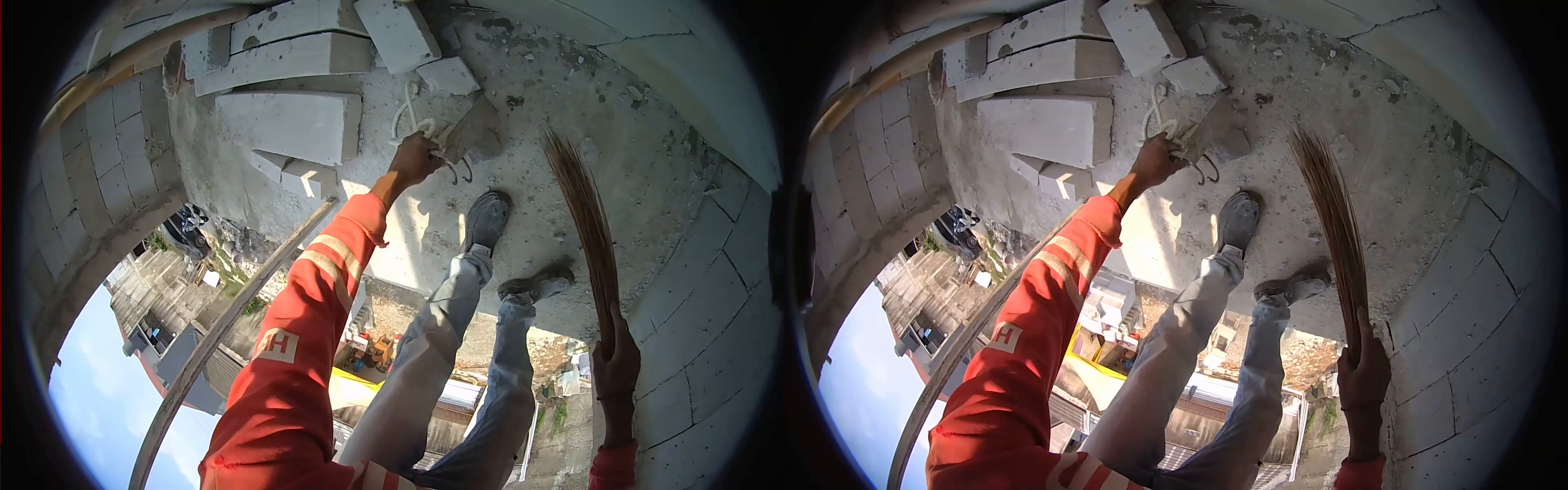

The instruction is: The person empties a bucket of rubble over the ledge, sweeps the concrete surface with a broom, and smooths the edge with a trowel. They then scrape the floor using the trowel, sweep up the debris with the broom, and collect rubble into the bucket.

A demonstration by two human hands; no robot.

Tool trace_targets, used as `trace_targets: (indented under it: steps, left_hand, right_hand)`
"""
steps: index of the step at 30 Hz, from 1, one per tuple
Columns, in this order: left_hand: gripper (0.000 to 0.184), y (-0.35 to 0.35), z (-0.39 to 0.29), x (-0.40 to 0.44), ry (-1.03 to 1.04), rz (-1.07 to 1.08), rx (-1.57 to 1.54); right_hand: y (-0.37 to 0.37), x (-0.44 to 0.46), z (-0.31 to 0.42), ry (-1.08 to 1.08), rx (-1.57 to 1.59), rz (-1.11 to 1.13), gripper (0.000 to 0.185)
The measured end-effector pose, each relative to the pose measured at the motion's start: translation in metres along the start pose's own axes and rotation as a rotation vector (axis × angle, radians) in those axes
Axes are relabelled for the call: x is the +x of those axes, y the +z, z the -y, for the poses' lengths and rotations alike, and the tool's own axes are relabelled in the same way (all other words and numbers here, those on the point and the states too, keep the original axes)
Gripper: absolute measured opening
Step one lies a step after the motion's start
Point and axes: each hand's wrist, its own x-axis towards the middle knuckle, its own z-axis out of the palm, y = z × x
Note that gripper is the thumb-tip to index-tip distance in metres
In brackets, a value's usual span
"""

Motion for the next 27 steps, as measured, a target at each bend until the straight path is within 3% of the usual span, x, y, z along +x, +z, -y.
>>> trace_targets:
  steps: [4,6,7,8,10,11,13,15,18,20,21,22,26,27]
  left_hand:
    - [0.026,-0.090,-0.011,-0.074,-0.239,0.180,-0.119]
    - [0.017,-0.131,-0.020,-0.111,-0.262,-0.027,-0.562]
    - [0.016,-0.159,-0.037,-0.124,-0.349,-0.181,-0.456]
    - [0.019,-0.184,-0.049,-0.135,-0.360,-0.322,-0.589]
    - [0.025,-0.235,-0.007,-0.149,-0.361,-0.551,-0.568]
    - [0.026,-0.259,-0.011,-0.152,-0.316,-0.618,-0.613]
    - [0.027,-0.297,-0.006,-0.151,-0.382,-0.587,-0.659]
    - [0.031,-0.323,0.025,-0.153,-0.462,-0.479,-0.408]
    - [0.033,-0.312,0.039,-0.168,-0.529,-0.533,-0.146]
    - [0.032,-0.265,0.002,-0.186,-0.535,-0.660,-0.497]
    - [0.031,-0.244,-0.021,-0.199,-0.534,-0.675,-0.686]
    - [0.030,-0.227,-0.030,-0.218,-0.619,-0.590,-0.692]
    - [0.028,-0.131,-0.045,-0.303,-0.817,-0.354,-0.766]
    - [0.033,-0.101,-0.052,-0.328,-0.768,-0.343,-0.746]
  right_hand:
    - [0.003,0.083,0.047,-0.138,-0.100,-0.094,0.075]
    - [0.018,0.123,0.056,-0.160,-0.173,-0.105,0.073]
    - [0.029,0.133,0.056,-0.190,-0.205,-0.119,0.072]
    - [0.040,0.130,0.053,-0.189,-0.204,-0.126,0.072]
    - [0.052,0.117,0.048,-0.063,-0.370,0.134,0.070]
    - [0.045,0.098,0.053,-0.064,-0.375,0.128,0.070]
    - [0.026,0.052,0.063,0.008,-0.385,0.233,0.070]
    - [0.023,0.029,0.069,0.027,-0.333,0.183,0.070]
    - [0.036,0.038,0.068,-0.001,-0.252,0.058,0.070]
    - [0.068,0.064,0.055,-0.045,-0.223,-0.023,0.070]
    - [0.092,0.075,0.042,-0.078,-0.246,0.098,0.070]
    - [0.102,0.079,0.035,-0.110,-0.267,0.216,0.069]
    - [0.049,0.011,0.066,-0.074,-0.325,0.277,0.068]
    - [0.038,0.010,0.075,-0.084,-0.342,0.281,0.068]
